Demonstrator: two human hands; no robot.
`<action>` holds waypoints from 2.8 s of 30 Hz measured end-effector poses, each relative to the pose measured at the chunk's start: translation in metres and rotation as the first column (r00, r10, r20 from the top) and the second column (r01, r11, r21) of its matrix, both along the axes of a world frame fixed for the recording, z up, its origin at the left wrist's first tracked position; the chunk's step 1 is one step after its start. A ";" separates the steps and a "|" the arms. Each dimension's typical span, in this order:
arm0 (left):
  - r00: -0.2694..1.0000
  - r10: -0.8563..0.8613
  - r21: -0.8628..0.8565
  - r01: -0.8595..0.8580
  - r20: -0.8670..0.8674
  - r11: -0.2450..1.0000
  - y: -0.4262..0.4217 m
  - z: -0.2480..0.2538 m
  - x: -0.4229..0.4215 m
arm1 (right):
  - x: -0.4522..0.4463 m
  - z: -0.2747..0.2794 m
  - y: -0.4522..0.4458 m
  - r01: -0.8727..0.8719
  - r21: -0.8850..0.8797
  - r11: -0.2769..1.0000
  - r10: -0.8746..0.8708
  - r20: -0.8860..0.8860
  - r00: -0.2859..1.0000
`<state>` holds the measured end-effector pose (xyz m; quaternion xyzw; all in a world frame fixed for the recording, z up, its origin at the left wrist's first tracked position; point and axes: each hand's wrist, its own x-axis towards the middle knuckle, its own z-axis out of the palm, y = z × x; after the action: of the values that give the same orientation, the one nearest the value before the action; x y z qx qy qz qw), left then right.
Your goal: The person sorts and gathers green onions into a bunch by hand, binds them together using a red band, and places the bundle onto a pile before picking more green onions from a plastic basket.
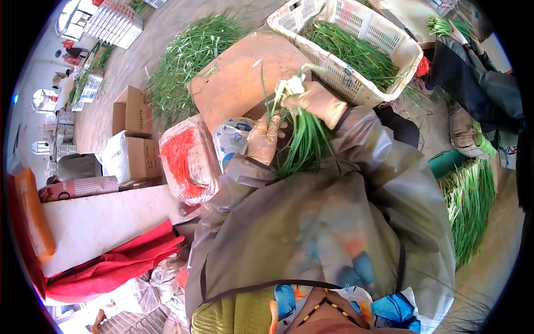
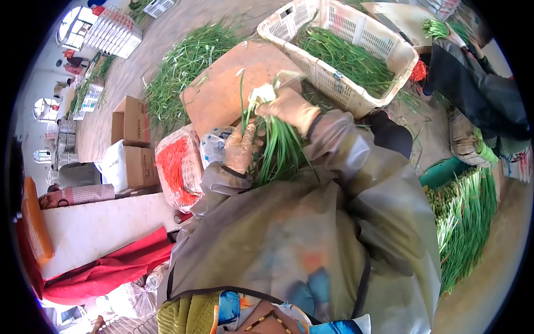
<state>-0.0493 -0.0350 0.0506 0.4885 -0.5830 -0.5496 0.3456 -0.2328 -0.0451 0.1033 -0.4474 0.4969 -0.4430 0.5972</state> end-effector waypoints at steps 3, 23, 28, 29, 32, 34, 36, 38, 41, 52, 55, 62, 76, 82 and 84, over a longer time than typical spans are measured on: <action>1.000 -0.025 -0.056 0.025 0.008 0.998 -0.007 -0.014 0.014 | -0.024 0.012 0.008 0.017 -0.005 1.000 -0.015 0.277 0.961; 0.857 -0.452 0.429 0.322 0.247 0.844 -0.066 -0.029 -0.012 | -0.113 0.089 -0.027 0.026 -0.504 0.863 -0.469 -0.782 0.411; 0.550 -0.275 -0.080 0.534 0.788 0.842 -0.072 0.016 0.026 | -0.137 0.113 -0.034 0.084 -0.674 0.734 -0.538 -0.502 0.677; 0.661 -0.349 0.061 0.417 0.665 0.907 -0.066 0.051 0.024 | -0.139 0.113 -0.040 0.057 -0.610 0.790 -0.583 -0.721 0.375; 0.920 -0.232 -0.044 0.259 0.317 0.965 -0.068 0.104 0.016 | -0.136 0.048 -0.083 0.153 -0.530 0.834 -0.347 -0.289 0.892; 0.940 -0.259 -0.375 0.164 -0.220 0.912 -0.064 0.126 -0.010 | -0.102 0.044 -0.075 0.153 -0.294 0.943 -0.188 -0.095 0.978; 0.812 -0.414 -0.298 0.310 -0.412 0.903 -0.054 0.133 -0.039 | -0.033 0.102 -0.007 -0.038 -0.186 0.982 0.006 -0.169 0.986; 0.587 -0.471 -0.199 0.467 -0.659 0.861 -0.056 0.107 -0.059 | -0.013 0.056 -0.021 0.029 -0.487 0.873 0.034 0.121 0.992; 0.658 -0.367 0.214 0.630 -0.657 0.746 -0.045 0.091 -0.057 | -0.022 0.058 -0.011 -0.023 -0.368 0.929 -0.022 -0.119 0.993; 0.662 -0.428 0.286 0.694 -0.616 0.661 -0.034 0.073 -0.053 | -0.043 0.063 -0.015 -0.298 -0.585 0.754 0.063 -0.388 0.919; 0.694 -0.445 0.279 0.669 -0.565 0.689 -0.043 0.079 -0.050 | -0.054 0.064 -0.022 -0.185 -0.403 0.896 0.000 -0.417 0.909; 0.783 -0.560 -0.707 0.233 -0.271 0.668 -0.051 0.135 -0.063 | -0.095 0.054 -0.005 0.224 -0.306 0.925 -0.271 -0.118 0.955; 0.933 -0.314 -0.859 0.010 -0.176 0.511 -0.024 0.080 -0.061 | -0.050 0.052 0.036 0.048 -0.398 0.916 -0.155 -0.241 0.958; 0.263 0.019 0.048 0.102 -0.965 0.994 -0.048 0.059 -0.038 | 0.027 -0.022 0.009 -0.151 -0.129 0.980 0.120 -0.222 0.968; 0.253 0.123 0.161 0.135 -0.960 0.978 -0.060 0.038 -0.021 | 0.035 -0.034 0.000 -0.196 0.062 0.979 0.195 0.014 0.981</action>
<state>-0.0702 -0.0952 0.0881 0.0814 -0.1899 -0.7926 0.5737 -0.1977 -0.0446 0.0697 -0.4733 0.4617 -0.3681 0.6537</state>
